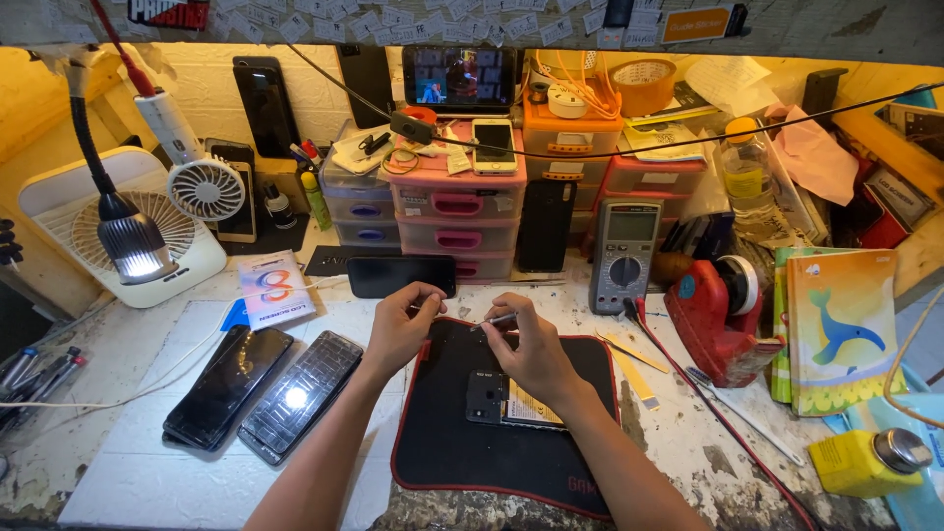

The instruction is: The person is disassembling a mobile phone by using a precision screwdriver to remove several small screws from the internal chassis.

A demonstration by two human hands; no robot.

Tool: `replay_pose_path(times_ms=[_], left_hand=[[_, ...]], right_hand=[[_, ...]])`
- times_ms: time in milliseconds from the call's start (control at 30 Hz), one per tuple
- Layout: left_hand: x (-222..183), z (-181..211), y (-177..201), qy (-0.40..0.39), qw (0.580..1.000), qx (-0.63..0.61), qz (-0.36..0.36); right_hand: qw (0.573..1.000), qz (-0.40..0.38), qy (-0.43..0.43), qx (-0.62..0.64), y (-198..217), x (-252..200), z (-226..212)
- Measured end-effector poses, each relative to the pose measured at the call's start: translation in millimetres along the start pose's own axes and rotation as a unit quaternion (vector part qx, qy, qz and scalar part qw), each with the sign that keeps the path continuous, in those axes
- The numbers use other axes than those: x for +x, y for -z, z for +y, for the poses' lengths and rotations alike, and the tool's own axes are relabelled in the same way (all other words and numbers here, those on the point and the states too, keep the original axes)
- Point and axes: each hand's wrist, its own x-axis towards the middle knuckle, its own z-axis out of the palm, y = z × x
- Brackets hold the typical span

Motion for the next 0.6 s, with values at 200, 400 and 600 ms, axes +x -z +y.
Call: replay_pose_path(times_ms=[200, 400, 600], left_hand=[[0.8, -2.6, -0.2, 0.005, 1.000, -0.003, 0.001], [1.2, -2.6, -0.4, 0.004, 1.000, -0.001, 0.004], [1.4, -4.5, -0.6, 0.005, 1.000, 0.002, 0.003]], right_hand=[[1.000, -0.002, -0.001, -0.004, 0.7, -0.3, -0.5], [1.000, 0.001, 0.008, -0.005, 0.4, -0.1, 1.1], [1.000, -0.002, 0.016, -0.013, 1.8, 0.8, -0.9]])
